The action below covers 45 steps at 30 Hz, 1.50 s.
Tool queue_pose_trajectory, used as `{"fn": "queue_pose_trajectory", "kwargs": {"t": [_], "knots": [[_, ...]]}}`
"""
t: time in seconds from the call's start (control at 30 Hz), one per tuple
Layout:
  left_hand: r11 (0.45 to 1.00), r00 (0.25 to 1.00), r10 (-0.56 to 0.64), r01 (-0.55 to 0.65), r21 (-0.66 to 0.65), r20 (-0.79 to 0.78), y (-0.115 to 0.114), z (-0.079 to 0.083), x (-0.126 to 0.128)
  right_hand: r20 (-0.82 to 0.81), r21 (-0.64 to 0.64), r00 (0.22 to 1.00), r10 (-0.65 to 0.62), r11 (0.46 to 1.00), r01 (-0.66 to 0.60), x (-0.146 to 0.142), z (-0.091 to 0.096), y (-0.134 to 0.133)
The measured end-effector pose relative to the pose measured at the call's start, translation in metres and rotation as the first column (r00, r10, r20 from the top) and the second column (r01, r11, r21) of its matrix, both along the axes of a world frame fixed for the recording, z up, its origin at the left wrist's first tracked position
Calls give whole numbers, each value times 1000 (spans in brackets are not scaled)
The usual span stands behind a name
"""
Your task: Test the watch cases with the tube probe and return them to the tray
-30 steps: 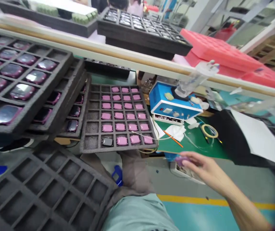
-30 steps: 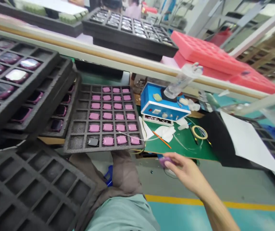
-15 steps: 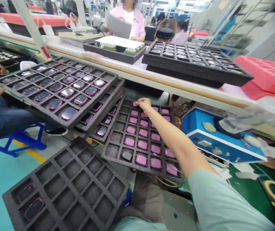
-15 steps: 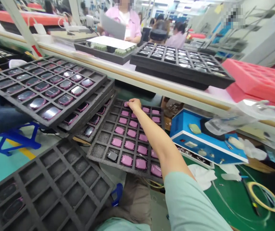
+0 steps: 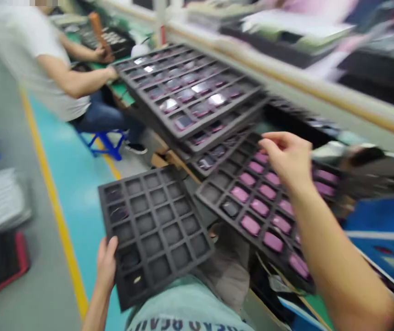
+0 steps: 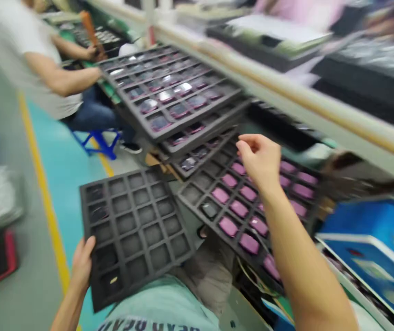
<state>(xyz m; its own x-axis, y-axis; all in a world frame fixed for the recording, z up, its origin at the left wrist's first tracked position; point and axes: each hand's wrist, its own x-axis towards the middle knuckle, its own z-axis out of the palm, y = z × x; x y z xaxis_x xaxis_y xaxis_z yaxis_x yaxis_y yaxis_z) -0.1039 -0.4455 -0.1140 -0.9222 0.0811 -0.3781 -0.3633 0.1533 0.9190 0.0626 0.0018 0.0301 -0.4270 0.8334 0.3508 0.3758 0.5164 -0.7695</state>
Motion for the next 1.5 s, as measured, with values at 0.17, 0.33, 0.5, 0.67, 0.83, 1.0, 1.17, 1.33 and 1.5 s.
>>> {"fn": "queue_pose_trajectory", "kwargs": {"t": [0.17, 0.33, 0.5, 0.67, 0.83, 1.0, 1.17, 1.33, 1.5], "knots": [[996, 999, 37, -34, 81, -40, -16, -7, 15, 195, 67, 780, 595, 785, -615, -47, -46, -168], [987, 996, -23, 37, 154, -89, -30, -8, 31, 423, 8, 484, 766, 531, -847, -118, -69, -273], [978, 990, -74, 95, 187, -116, -31, -2, 35, 618, 58, 347, 705, 400, -915, -152, -55, -294], [969, 990, -104, 123, 215, -94, -31, -2, 36, 517, -3, 277, 810, 325, -946, -148, -58, -280], [964, 993, -103, 115, 238, -62, -31, -6, 33, -27, 257, 464, 885, 455, -853, -110, -84, -262], [967, 992, -117, 123, 222, -38, -26, -6, 24, -147, 235, 556, 818, 574, -784, -78, -90, -252], [990, 997, -77, 75, 121, 13, -23, -4, 10, -127, 203, 687, 716, 697, -688, -43, -78, -218], [991, 990, -88, 77, 106, 111, -15, -10, -12, -114, 192, 951, 289, 945, -264, 4, -67, -139], [988, 983, -143, 137, 65, 113, -7, -5, -14, 109, 348, 921, 375, 853, -388, 7, -88, -75]]}}
